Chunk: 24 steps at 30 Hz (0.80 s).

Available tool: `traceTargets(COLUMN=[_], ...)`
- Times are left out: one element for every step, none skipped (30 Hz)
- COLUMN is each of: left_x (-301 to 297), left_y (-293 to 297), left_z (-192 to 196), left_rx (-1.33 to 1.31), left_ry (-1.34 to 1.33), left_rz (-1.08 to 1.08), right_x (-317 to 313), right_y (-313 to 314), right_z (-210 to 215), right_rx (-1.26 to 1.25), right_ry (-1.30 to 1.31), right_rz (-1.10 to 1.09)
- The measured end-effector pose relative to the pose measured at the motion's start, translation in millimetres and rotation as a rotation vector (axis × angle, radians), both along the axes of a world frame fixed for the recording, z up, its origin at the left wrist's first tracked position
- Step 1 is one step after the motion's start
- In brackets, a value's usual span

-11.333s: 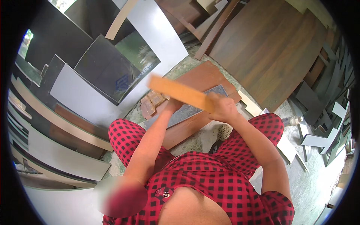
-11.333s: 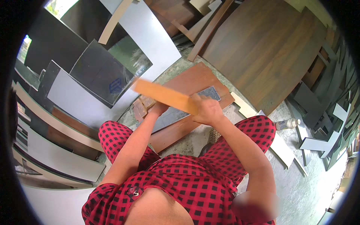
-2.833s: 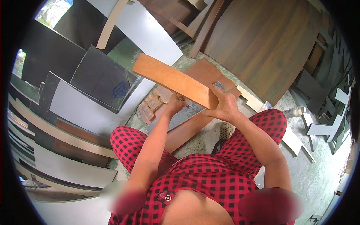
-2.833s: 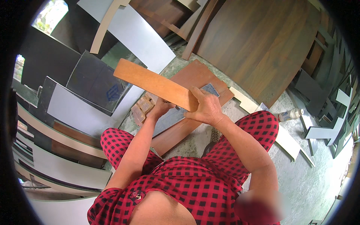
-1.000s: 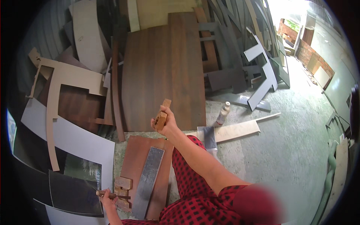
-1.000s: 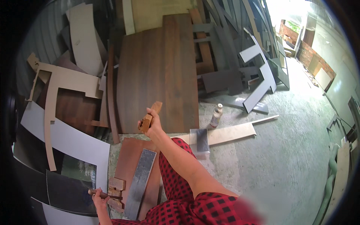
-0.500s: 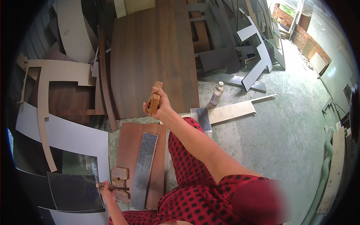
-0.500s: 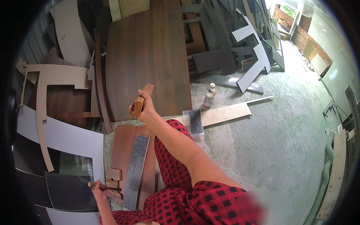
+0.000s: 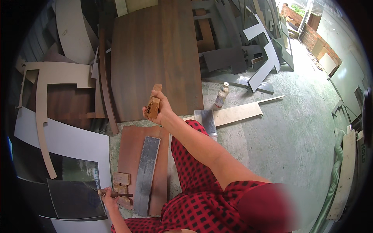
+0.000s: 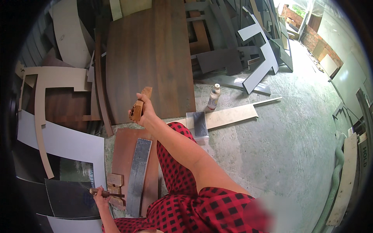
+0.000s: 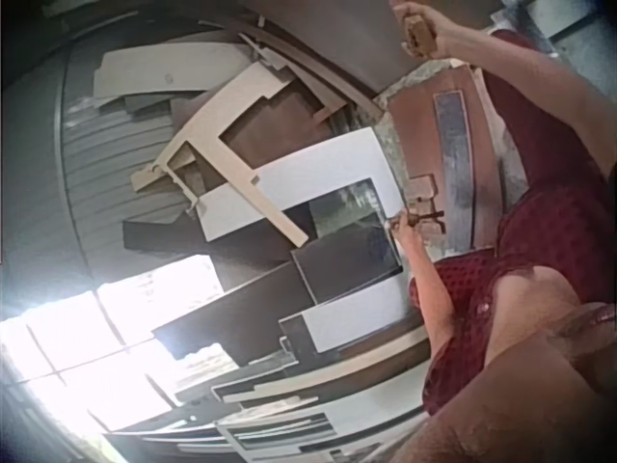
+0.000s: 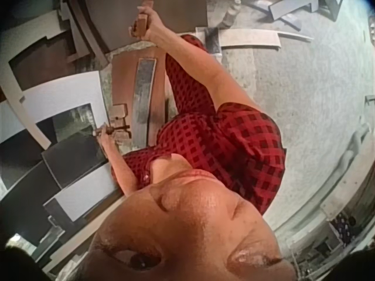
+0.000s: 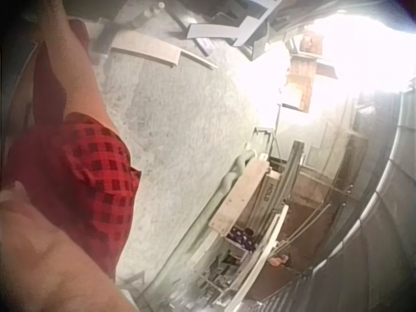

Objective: The recorder uses a hand-held scraper tool to remove material from the surface of small wood blocks and larger wood panels in a workshop environment.

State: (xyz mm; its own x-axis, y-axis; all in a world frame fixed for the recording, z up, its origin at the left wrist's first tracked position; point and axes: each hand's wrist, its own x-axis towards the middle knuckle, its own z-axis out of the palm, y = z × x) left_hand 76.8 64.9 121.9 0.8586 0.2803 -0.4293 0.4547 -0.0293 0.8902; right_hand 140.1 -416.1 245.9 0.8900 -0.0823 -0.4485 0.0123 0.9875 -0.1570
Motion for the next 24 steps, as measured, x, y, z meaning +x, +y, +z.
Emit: traceTargets(left_x=[0, -1, -1, -1, -2, -2, -3, -3, -3, -3, -3, -2, -1, -1, 0, 1, 2, 3, 3, 3, 3, 3, 3, 3], left_y=[-1, -1, -2, -3, -5, -6, -7, -7, -8, -8, -8, -7, -6, -5, -4, -2, -1, -1, -1, 0, -1, -1, -2, -2], left_z=[1, 2, 3, 4, 5, 5, 6, 6, 5, 4, 3, 1, -1, -2, -4, -6, -7, -8, -9, -9, -9, -10, -10, -10], left_rx=[-0.007, -0.007, -0.004, -0.003, 0.002, 0.008, -0.01, -0.028, -0.047, -0.044, -0.043, -0.042, -0.034, -0.026, -0.026, -0.009, 0.001, 0.013, 0.018, 0.026, 0.047, 0.025, 0.016, 0.008], left_ry=[-0.004, -0.001, 0.009, 0.012, 0.024, 0.036, 0.032, 0.028, 0.032, 0.025, 0.026, 0.027, 0.026, 0.024, 0.022, 0.03, 0.038, 0.05, 0.052, 0.057, 0.066, 0.053, 0.044, 0.033], left_rz=[-0.015, -0.022, -0.017, -0.029, -0.029, -0.029, -0.028, -0.028, -0.025, -0.036, -0.045, -0.053, -0.054, -0.054, -0.057, -0.058, -0.065, -0.058, -0.07, -0.065, -0.039, -0.054, -0.046, -0.035], right_x=[1, 1, 2, 2, 3, 3, 4, 4, 4, 4, 4, 4, 4, 4, 4, 4, 3, 3, 3, 3, 3, 3, 2, 2], right_y=[0, 0, 0, 1, 1, 1, 2, 2, 3, 3, 4, 4, 5, 5, 6, 7, 7, 7, 7, 7, 6, 7, 7, 7], right_z=[-1, -2, -3, -4, -5, -5, -6, -6, -6, -6, -6, -6, -6, -6, -6, -5, -5, -5, -4, -4, -4, -4, -4, -4], right_rx=[0.002, 0.004, 0.002, 0.0, -0.002, -0.003, -0.003, -0.004, 0.002, 0.007, 0.017, 0.007, 0.0, -0.006, -0.007, -0.007, -0.007, -0.011, -0.014, -0.013, -0.018, -0.017, -0.008, -0.016], right_ry=[0.002, 0.003, 0.002, 0.0, -0.001, -0.003, -0.005, -0.007, 0.001, 0.008, 0.016, 0.011, 0.006, 0.001, 0.004, 0.008, 0.013, 0.011, 0.009, 0.016, 0.007, 0.007, 0.007, 0.008], right_rz=[0.0, 0.0, 0.005, 0.01, 0.015, 0.019, 0.022, 0.026, 0.03, 0.033, 0.04, 0.038, 0.038, 0.039, 0.04, 0.039, 0.036, 0.042, 0.044, 0.05, 0.047, 0.051, 0.063, 0.059])
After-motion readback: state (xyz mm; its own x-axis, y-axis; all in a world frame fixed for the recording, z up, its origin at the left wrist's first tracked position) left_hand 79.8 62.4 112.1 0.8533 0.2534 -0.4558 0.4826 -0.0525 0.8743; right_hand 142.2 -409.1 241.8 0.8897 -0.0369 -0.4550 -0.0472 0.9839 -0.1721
